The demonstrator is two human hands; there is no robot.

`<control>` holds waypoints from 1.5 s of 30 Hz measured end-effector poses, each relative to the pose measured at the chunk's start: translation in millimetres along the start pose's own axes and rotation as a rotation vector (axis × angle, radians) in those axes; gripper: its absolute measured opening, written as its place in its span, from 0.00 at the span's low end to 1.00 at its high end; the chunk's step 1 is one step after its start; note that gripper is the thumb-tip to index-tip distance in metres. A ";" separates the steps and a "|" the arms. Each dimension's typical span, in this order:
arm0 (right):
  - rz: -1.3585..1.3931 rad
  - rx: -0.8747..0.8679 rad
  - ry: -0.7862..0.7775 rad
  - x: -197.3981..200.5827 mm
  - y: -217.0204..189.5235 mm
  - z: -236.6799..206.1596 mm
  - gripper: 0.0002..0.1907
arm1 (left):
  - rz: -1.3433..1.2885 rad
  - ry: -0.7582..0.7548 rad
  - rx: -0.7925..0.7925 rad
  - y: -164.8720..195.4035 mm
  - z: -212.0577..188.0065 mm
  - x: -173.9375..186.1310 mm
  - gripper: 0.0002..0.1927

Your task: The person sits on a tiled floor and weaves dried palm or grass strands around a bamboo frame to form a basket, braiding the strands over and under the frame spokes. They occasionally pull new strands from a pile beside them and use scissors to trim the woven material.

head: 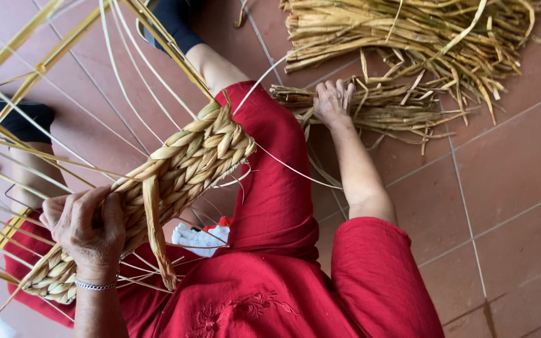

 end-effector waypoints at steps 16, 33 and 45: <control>0.003 0.053 -0.100 -0.8 -26.3 48.6 0.15 | 0.033 0.003 0.028 -3.5 -4.8 -2.7 0.07; 0.008 -0.012 0.156 35.1 -14.5 47.8 0.09 | 0.056 0.004 0.014 6.3 7.2 -3.3 0.06; 0.798 0.107 0.435 79.4 10.3 -6.7 0.09 | -0.002 -0.058 0.033 24.5 28.7 18.2 0.08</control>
Point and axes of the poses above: each hand's wrist, its own z-axis towards the middle knuckle, its own x-axis out of the back of the hand, y = z × x, the point moved 7 cm from there along z, towards the middle knuckle, and after that the axes turned 5 degrees about -y, right-handed, at the moved point
